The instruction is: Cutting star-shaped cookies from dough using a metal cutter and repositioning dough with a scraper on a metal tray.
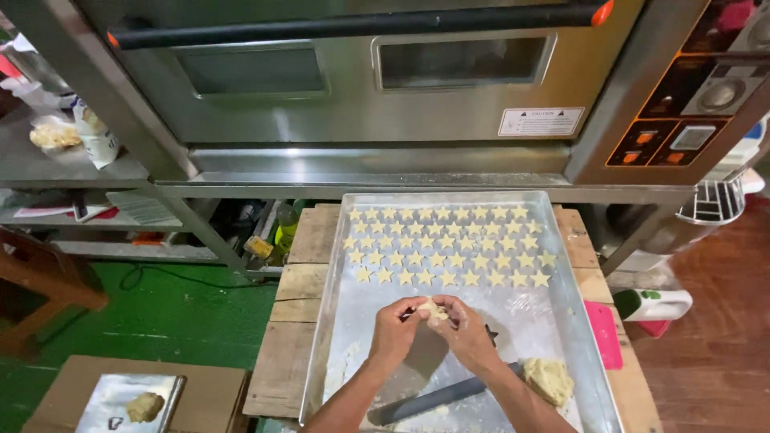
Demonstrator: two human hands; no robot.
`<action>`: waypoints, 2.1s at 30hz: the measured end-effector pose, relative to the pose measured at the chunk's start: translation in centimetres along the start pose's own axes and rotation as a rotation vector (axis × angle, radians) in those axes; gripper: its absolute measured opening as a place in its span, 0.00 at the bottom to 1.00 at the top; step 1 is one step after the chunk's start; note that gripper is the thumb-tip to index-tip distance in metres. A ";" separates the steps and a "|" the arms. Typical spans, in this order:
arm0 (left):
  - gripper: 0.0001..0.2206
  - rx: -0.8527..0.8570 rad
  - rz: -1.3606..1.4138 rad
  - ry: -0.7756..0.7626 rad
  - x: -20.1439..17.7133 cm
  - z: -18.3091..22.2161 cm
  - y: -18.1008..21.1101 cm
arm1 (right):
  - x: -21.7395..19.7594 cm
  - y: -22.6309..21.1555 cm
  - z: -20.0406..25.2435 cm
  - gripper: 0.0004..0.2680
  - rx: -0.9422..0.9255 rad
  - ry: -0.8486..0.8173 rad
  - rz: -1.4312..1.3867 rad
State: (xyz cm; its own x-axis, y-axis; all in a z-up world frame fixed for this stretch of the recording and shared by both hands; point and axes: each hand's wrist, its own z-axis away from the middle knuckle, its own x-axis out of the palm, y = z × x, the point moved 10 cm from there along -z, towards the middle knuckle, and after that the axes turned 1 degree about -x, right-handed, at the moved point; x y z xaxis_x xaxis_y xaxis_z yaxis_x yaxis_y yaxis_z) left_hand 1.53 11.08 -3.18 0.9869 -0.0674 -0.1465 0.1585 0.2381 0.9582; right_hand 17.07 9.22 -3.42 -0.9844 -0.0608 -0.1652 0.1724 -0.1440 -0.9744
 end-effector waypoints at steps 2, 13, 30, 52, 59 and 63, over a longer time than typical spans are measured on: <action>0.14 -0.005 0.005 -0.023 0.2 0.4 0.8 | -0.3 0.4 -0.3 0.14 0.040 0.032 -0.068; 0.29 -0.053 0.056 -0.273 3.2 -0.9 -2.4 | -2.6 1.9 -3.1 0.02 -0.083 0.084 0.127; 0.11 0.029 0.659 -0.072 0.4 -3.8 -5.8 | -18.0 -4.8 6.2 0.07 -0.315 0.409 0.153; 0.07 0.118 0.105 -0.129 1.9 -1.2 -2.5 | -16.9 7.2 10.8 0.10 0.089 0.291 1.104; 0.08 0.164 0.025 -0.156 2.0 -0.6 -2.3 | -17.7 4.3 12.4 0.10 0.135 0.299 0.798; 0.12 0.593 -0.182 -0.369 5.9 3.6 2.8 | -16.2 2.5 12.7 0.13 -0.112 0.195 0.827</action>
State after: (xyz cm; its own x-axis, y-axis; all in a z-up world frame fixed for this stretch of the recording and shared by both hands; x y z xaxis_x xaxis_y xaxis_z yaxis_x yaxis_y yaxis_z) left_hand 7.66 7.84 -0.51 0.8556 -0.4039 -0.3238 0.1730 -0.3665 0.9142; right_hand 33.93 -2.67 -1.29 -0.5335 0.0694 -0.8430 0.8435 -0.0292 -0.5363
